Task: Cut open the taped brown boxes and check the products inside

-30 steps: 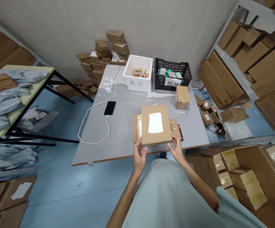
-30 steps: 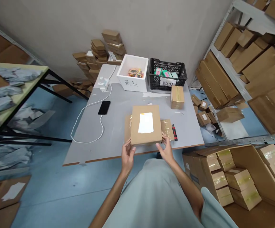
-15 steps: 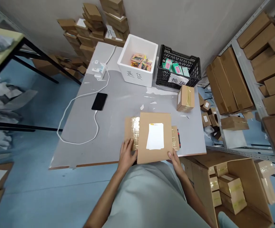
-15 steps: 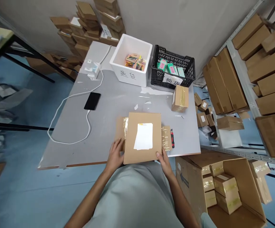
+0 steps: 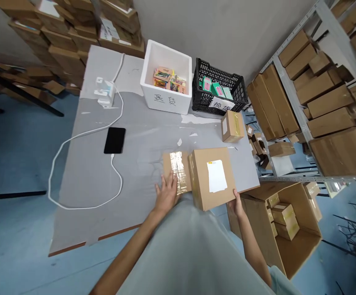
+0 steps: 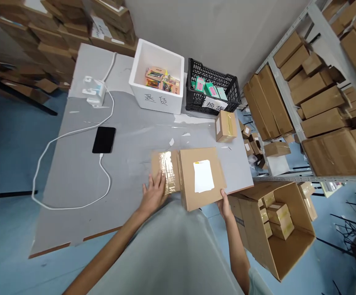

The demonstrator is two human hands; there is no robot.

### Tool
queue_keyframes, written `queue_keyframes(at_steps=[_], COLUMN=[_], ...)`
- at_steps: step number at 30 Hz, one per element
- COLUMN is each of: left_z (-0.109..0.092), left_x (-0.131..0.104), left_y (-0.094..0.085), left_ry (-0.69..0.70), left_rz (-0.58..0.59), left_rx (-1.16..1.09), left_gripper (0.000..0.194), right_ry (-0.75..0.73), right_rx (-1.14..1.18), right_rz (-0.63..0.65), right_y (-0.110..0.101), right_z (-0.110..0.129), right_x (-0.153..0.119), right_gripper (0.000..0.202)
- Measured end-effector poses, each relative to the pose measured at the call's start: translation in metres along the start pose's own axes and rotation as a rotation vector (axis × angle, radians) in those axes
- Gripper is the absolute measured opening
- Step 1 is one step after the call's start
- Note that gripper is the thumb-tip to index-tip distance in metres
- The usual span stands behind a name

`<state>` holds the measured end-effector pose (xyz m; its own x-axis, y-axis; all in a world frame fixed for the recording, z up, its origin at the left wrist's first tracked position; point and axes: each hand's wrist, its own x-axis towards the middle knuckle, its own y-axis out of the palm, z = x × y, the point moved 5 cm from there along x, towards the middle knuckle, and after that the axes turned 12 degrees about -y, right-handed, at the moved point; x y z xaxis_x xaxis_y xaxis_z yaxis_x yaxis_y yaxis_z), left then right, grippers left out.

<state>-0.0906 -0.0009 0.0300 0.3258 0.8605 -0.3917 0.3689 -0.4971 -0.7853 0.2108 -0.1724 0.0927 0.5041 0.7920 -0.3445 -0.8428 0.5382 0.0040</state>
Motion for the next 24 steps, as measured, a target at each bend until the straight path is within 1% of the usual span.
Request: queue_keyframes(at_steps=[2,5,7,8,10,11,12,13,14,15,16,18,19,20,21,22,23,24], left_z=[0.02,0.05,0.064,0.068,0.071,0.068,0.063,0.054,0.042,0.029,0.016,-0.006,-0.015,-0.024,-0.029,-0.03,-0.03,-0.028], left_x=[0.02,0.065,0.097,0.11,0.128,0.13,0.128,0.122,0.111,0.096,0.08,0.045,0.027,0.012,-0.001,-0.009,-0.014,-0.015], left_y=[-0.025,-0.076,-0.108,-0.122,-0.14,-0.143,-0.142,-0.137,-0.126,-0.11,-0.09,-0.042,-0.017,0.005,0.022,0.032,0.036,0.033], left_ry=[-0.035,-0.097,-0.123,-0.137,-0.157,-0.155,-0.138,-0.108,-0.072,-0.039,-0.022,-0.081,-0.124,-0.168,-0.228,-0.295,-0.337,-0.37], left_rz=[-0.02,-0.074,-0.107,-0.12,-0.159,-0.179,-0.197,-0.199,-0.184,-0.142,-0.059,0.167,0.324,0.47,0.565,0.582,0.574,0.529], left_rx=[0.011,0.007,0.005,0.0,-0.017,-0.031,-0.055,-0.097,-0.16,-0.263,-0.4,-0.71,-0.84,-0.961,-1.065,-1.142,-1.198,-1.236], left_gripper=[0.095,0.094,0.094,0.092,0.09,0.089,0.089,0.09,0.092,0.093,0.091,0.085,0.082,0.082,0.085,0.086,0.086,0.085], right_ry=[-0.002,-0.006,-0.015,-0.02,-0.031,-0.035,-0.038,-0.041,-0.046,-0.053,-0.06,-0.071,-0.073,-0.08,-0.094,-0.112,-0.124,-0.126], right_rx=[0.012,0.031,0.038,0.043,0.057,0.067,0.076,0.087,0.098,0.108,0.116,0.113,0.095,0.067,0.031,-0.003,-0.023,-0.019], right_rz=[-0.048,-0.072,-0.07,-0.074,-0.088,-0.091,-0.089,-0.087,-0.086,-0.088,-0.096,-0.114,-0.111,-0.103,-0.088,-0.063,-0.027,0.017], right_y=[0.001,0.006,0.01,0.011,0.011,0.011,0.011,0.01,0.01,0.009,0.008,0.007,0.007,0.008,0.009,0.011,0.014,0.019], right_z=[0.002,0.004,0.007,0.008,0.008,0.008,0.007,0.005,0.003,0.001,-0.001,-0.001,0.001,0.004,0.009,0.014,0.02,0.025], right_x=[-0.002,-0.007,-0.009,-0.01,-0.01,-0.01,-0.009,-0.009,-0.007,-0.006,-0.005,-0.005,-0.006,-0.008,-0.011,-0.014,-0.018,-0.02], right_gripper=[0.1,0.099,0.096,0.094,0.092,0.091,0.09,0.089,0.088,0.088,0.088,0.088,0.087,0.086,0.083,0.081,0.079,0.078])
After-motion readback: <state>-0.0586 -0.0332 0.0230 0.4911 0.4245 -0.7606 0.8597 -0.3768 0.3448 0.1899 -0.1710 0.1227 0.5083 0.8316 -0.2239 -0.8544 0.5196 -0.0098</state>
